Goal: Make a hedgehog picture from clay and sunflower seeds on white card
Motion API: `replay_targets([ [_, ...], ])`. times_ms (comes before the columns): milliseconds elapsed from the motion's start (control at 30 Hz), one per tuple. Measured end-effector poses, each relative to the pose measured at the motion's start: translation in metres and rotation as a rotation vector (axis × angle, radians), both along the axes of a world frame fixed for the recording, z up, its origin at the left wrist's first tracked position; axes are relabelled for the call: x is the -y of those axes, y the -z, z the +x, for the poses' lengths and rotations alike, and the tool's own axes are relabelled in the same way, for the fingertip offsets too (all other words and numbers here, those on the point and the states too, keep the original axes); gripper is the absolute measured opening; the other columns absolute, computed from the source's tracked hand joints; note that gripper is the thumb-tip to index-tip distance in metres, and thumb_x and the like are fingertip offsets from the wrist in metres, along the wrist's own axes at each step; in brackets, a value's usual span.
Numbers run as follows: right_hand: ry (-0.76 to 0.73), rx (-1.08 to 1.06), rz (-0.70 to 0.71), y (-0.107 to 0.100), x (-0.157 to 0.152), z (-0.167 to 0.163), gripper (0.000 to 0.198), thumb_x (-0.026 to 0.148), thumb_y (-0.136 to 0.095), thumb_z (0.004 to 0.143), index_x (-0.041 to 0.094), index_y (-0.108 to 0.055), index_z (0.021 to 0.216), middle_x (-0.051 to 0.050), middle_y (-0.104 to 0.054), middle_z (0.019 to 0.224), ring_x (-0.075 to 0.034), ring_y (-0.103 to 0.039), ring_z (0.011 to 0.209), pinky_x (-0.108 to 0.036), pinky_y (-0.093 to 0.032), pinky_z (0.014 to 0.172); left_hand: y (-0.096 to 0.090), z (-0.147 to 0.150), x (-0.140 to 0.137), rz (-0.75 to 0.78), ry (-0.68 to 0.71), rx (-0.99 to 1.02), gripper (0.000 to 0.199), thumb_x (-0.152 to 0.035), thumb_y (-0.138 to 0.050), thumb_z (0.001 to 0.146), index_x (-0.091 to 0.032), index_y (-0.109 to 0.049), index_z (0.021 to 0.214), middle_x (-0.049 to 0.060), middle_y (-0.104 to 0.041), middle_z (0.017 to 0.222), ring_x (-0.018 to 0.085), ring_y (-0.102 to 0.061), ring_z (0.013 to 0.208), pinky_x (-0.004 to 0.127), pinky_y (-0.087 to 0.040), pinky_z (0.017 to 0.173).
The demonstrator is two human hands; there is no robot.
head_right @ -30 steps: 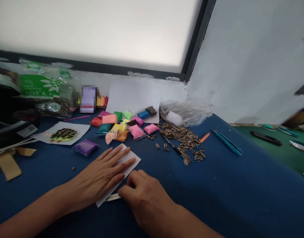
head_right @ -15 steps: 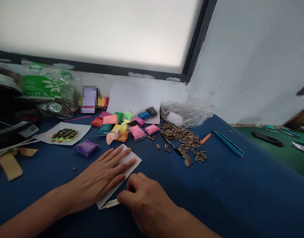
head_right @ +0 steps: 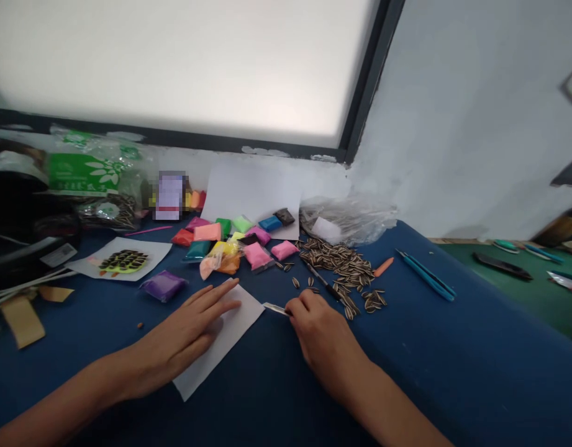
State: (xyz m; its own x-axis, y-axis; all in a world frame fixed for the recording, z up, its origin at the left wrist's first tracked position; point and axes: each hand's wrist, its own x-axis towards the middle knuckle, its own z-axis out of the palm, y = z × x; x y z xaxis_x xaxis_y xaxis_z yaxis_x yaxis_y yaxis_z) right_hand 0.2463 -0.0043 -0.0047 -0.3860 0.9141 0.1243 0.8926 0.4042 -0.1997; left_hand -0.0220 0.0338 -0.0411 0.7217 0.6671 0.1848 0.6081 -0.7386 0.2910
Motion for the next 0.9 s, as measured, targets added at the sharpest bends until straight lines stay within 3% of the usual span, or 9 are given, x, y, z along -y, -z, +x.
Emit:
replay_targets([
  [200,0.194,0.316,0.041,0.003,-0.002,-0.003,0.018,0.005,-0.051,0.088,0.014,-0.062,0.097,-0.013,-0.06,0.096,-0.025,-0.061,0.086,-0.033,-0.051,0.067,-0.016,0.004,0.001,0.127,-0.032,-0.085,0.053,-0.022,-0.051,0.082,-0.033,-0.051,0.134,0.003,-0.03,0.156,0.034,-0.023,0.143,0.058,-0.016,0.117],
  [333,0.221,0.321,0.066,0.001,-0.003,-0.001,0.017,0.007,-0.05,0.089,0.015,-0.063,0.095,-0.011,-0.062,0.092,-0.022,-0.061,0.079,-0.03,-0.048,0.063,-0.025,0.001,0.003,0.131,-0.147,-0.065,0.047,-0.035,-0.05,0.086,-0.029,-0.051,0.132,0.009,-0.052,0.138,0.033,-0.048,0.124,0.052,-0.04,0.102],
  [400,0.223,0.323,0.093,0.0,-0.003,0.002,0.016,0.008,-0.05,0.089,0.016,-0.064,0.093,-0.01,-0.063,0.089,-0.02,-0.061,0.077,-0.031,-0.047,0.066,-0.027,-0.001,0.003,0.085,-0.281,-0.105,0.039,-0.046,-0.049,0.087,-0.021,-0.061,0.114,0.013,-0.062,0.116,0.032,-0.059,0.102,0.047,-0.049,0.083],
  [467,0.236,0.328,0.094,0.0,-0.004,0.003,0.016,0.008,-0.051,0.088,0.016,-0.064,0.093,-0.01,-0.064,0.09,-0.021,-0.062,0.079,-0.031,-0.047,0.07,-0.028,-0.002,0.002,0.042,-0.395,-0.16,0.038,-0.052,-0.048,0.085,-0.018,-0.063,0.092,0.013,-0.063,0.096,0.03,-0.06,0.086,0.042,-0.048,0.071],
  [533,0.269,0.335,0.066,0.0,-0.006,0.004,0.018,0.007,-0.052,0.088,0.016,-0.065,0.095,-0.01,-0.065,0.092,-0.022,-0.063,0.083,-0.032,-0.047,0.072,-0.03,-0.001,0.001,0.006,-0.454,-0.191,0.035,-0.049,-0.048,0.085,-0.017,-0.06,0.083,0.012,-0.061,0.089,0.029,-0.059,0.083,0.04,-0.045,0.07],
  [733,0.316,0.366,0.054,0.0,-0.012,0.009,0.025,0.0,-0.049,0.086,0.016,-0.067,0.095,-0.011,-0.065,0.094,-0.024,-0.063,0.088,-0.033,-0.048,0.075,-0.033,0.006,-0.001,-0.141,-0.505,-0.147,0.02,-0.038,-0.049,0.082,-0.019,-0.053,0.079,0.009,-0.061,0.088,0.028,-0.058,0.084,0.037,-0.037,0.07],
  [900,0.31,0.341,0.124,0.003,-0.016,0.015,0.029,-0.002,-0.05,0.084,0.015,-0.068,0.099,-0.012,-0.065,0.092,-0.025,-0.063,0.084,-0.034,-0.049,0.073,-0.029,0.005,-0.008,-0.346,-0.558,0.076,0.014,-0.033,-0.049,0.079,-0.022,-0.051,0.087,0.003,-0.064,0.079,0.025,-0.06,0.077,0.031,-0.035,0.063],
])
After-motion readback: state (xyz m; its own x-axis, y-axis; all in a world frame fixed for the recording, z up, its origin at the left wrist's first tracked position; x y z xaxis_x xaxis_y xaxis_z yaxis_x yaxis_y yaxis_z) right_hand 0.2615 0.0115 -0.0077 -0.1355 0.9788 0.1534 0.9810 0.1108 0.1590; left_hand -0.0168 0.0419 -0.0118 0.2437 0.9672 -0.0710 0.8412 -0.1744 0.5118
